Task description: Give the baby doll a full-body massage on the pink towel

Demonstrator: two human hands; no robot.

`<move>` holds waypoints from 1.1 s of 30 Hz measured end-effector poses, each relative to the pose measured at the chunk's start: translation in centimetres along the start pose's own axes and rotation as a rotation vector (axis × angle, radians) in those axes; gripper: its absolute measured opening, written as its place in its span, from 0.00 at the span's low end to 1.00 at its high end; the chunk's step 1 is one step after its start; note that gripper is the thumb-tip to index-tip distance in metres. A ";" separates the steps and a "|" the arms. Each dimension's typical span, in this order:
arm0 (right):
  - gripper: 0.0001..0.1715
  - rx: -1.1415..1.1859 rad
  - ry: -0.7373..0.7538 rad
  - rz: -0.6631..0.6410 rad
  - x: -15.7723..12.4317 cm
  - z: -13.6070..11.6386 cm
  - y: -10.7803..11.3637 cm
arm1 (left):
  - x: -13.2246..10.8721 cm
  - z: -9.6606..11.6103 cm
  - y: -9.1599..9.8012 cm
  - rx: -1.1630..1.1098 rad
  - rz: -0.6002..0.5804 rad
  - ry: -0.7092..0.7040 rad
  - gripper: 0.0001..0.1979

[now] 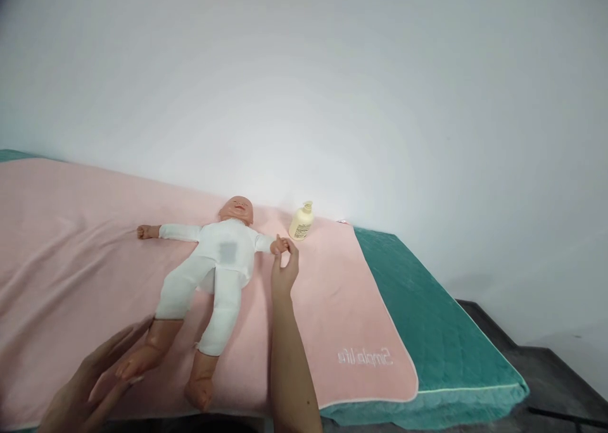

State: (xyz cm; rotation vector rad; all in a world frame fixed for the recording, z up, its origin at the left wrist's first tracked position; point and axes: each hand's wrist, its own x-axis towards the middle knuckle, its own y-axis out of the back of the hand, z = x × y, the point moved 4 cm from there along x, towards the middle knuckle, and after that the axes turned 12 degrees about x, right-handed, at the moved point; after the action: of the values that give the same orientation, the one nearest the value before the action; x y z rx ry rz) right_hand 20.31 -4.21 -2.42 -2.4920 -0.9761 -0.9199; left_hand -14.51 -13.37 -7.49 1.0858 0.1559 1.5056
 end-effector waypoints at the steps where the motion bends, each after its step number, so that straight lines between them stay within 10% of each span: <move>1: 0.20 0.016 0.108 -0.047 -0.4 -0.7 -0.6 | 0.9 0.4 0.2 -0.017 0.016 0.015 0.25; 7: 0.18 0.001 0.564 -0.367 -2.8 -4.0 -3.7 | 7.2 1.9 0.9 -0.043 0.052 0.007 0.29; 15: 0.15 0.001 0.560 -0.572 -3.3 -4.8 -4.9 | 12.9 1.4 -1.1 -0.079 -0.014 0.111 0.29; 21: 0.12 0.033 0.411 -0.403 -2.5 -3.2 -3.8 | 13.0 1.6 -0.4 -0.126 0.012 0.096 0.29; 33: 0.32 0.009 -0.344 0.105 1.8 1.9 2.8 | 5.9 2.1 3.5 -0.164 -0.056 0.071 0.24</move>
State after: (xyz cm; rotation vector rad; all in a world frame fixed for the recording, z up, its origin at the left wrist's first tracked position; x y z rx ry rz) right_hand 24.13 -4.42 -2.77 -2.7189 -0.9318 -0.4609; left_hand -14.67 -10.43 -0.93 0.8911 0.1099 1.4803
